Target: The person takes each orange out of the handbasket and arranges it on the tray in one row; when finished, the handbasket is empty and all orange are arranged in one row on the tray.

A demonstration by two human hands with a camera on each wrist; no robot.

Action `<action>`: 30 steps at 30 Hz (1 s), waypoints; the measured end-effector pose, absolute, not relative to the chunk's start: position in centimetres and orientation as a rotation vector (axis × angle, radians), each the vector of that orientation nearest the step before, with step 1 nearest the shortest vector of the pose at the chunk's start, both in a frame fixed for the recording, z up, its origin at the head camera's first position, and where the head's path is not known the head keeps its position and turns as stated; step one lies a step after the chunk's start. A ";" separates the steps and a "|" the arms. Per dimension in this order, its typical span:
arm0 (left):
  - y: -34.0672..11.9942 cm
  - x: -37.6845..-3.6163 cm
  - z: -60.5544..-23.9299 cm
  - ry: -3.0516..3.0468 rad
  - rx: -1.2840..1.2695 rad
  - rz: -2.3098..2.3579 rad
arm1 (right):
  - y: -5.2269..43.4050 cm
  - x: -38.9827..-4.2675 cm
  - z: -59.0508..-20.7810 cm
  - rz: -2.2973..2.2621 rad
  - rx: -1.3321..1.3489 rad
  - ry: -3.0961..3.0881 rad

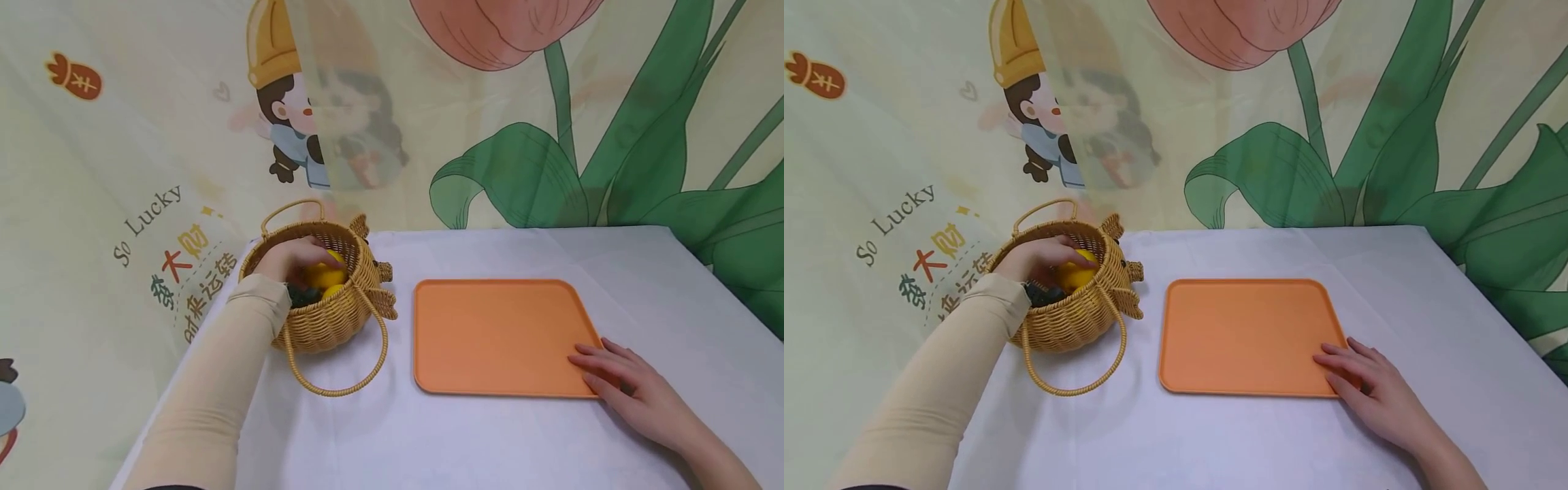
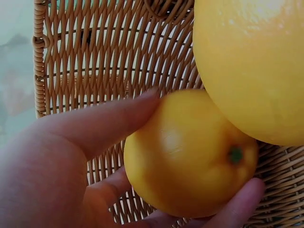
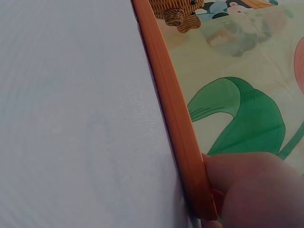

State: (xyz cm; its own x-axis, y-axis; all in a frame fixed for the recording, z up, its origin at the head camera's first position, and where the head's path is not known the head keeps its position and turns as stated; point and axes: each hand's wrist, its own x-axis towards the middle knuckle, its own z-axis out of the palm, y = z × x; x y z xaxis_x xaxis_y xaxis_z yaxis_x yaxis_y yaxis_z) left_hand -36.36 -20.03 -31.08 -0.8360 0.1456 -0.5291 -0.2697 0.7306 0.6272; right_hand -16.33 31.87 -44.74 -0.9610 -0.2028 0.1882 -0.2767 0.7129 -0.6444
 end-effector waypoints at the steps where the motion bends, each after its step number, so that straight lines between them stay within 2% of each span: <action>1: -20.1 -36.4 -31.0 2.373 -0.089 0.970 | 31.8 -16.3 -44.7 1.087 0.393 -2.814; 17: -20.1 -36.1 -31.9 2.400 -0.118 0.989 | 31.9 -16.1 -44.9 1.088 0.385 -2.823; 30: -19.5 -35.9 -30.1 2.332 -0.257 1.140 | 31.9 -16.3 -44.8 1.084 0.395 -2.805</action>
State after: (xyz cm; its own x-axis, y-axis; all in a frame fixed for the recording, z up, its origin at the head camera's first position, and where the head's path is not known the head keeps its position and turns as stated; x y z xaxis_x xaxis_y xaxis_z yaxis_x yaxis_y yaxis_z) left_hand -35.95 -19.55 -30.07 -0.8430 0.0584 -0.5348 -0.3862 0.6264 0.6771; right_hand -16.25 31.87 -44.77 -0.9603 -0.2017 0.1929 -0.2790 0.7116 -0.6448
